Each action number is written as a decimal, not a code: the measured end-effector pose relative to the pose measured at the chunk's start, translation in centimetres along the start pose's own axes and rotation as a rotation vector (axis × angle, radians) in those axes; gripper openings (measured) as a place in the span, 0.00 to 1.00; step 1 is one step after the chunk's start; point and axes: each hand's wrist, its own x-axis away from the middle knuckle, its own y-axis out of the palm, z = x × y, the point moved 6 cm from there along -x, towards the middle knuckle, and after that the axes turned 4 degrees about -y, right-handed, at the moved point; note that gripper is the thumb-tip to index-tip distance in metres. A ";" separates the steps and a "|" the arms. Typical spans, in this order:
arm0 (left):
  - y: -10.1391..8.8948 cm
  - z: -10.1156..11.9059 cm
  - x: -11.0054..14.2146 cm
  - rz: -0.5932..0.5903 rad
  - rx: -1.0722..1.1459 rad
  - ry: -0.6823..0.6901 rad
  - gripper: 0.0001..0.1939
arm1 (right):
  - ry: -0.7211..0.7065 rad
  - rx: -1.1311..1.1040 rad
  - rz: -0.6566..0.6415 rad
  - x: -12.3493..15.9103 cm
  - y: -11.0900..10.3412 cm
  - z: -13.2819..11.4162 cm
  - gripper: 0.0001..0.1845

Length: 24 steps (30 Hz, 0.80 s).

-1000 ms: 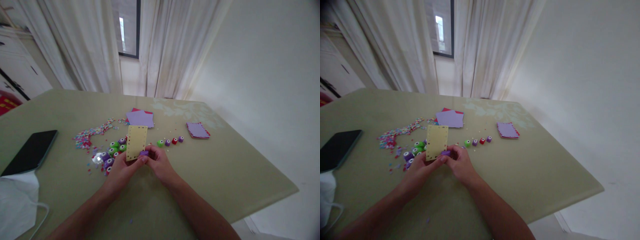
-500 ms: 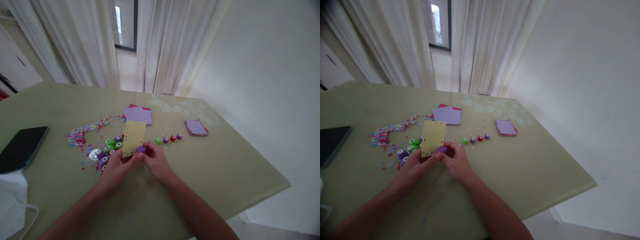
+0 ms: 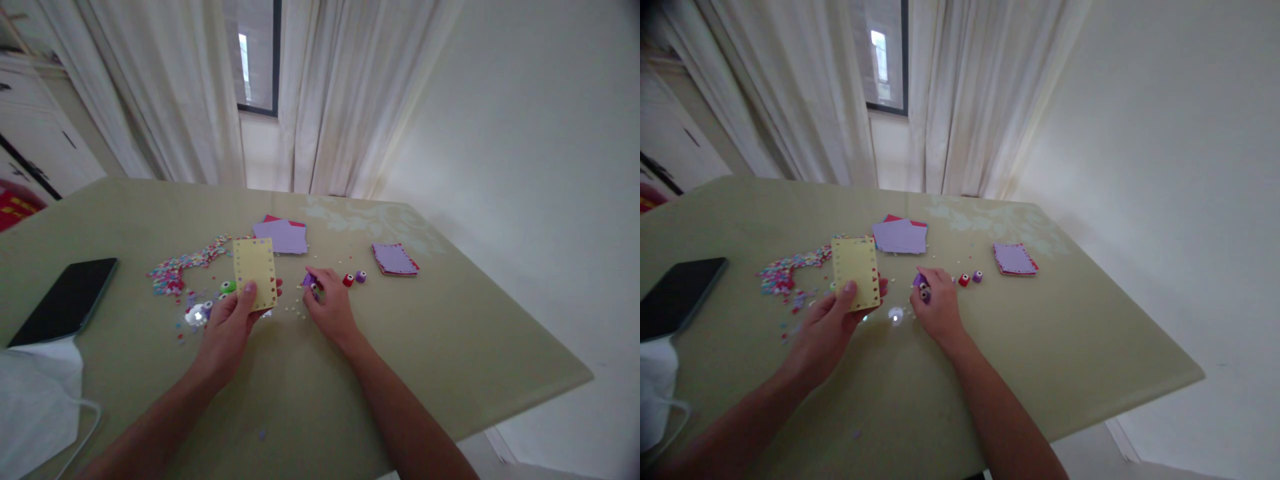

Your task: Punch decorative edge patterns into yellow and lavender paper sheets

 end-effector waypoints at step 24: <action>0.9 1.0 1.3 -0.033 -0.697 0.340 0.14 | 0.323 -0.741 -0.083 2.8 3.8 -3.3 0.22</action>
